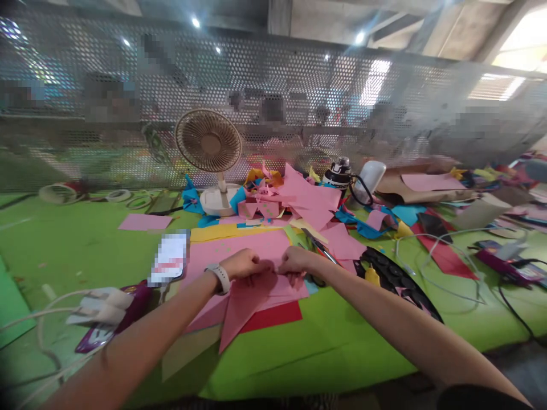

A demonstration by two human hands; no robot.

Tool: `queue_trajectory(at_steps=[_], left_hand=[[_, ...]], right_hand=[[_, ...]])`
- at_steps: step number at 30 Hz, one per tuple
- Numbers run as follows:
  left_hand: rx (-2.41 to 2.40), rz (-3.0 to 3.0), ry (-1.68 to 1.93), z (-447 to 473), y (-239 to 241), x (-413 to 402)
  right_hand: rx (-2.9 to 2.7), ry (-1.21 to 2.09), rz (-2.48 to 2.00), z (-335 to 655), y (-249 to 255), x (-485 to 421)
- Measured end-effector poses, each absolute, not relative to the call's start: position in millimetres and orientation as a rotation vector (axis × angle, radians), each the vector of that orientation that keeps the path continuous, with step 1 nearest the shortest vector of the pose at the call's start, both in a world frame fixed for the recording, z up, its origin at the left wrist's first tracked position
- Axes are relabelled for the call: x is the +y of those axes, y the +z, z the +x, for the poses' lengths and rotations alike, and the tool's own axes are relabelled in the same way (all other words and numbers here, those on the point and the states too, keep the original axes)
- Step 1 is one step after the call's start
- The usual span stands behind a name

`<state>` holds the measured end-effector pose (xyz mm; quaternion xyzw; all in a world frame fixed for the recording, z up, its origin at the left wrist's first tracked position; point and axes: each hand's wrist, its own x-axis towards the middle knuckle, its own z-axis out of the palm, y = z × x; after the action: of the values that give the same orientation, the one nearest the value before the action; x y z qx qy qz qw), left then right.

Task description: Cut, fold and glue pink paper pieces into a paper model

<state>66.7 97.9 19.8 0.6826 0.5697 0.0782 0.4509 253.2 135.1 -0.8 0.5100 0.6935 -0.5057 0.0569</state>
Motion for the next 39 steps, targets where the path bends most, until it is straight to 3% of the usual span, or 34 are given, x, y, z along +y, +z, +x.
queue_trajectory(at_steps=[31,39], left_hand=[[1.554,1.462,0.13,-7.3,21.2,79.1],[1.566,1.487,0.116,-7.1,21.9,78.7]], right_hand=[[2.023,-1.258,1.531,264.8,36.2,149.9],[2.118,-1.321,1.412,214.3,13.5,155.4]])
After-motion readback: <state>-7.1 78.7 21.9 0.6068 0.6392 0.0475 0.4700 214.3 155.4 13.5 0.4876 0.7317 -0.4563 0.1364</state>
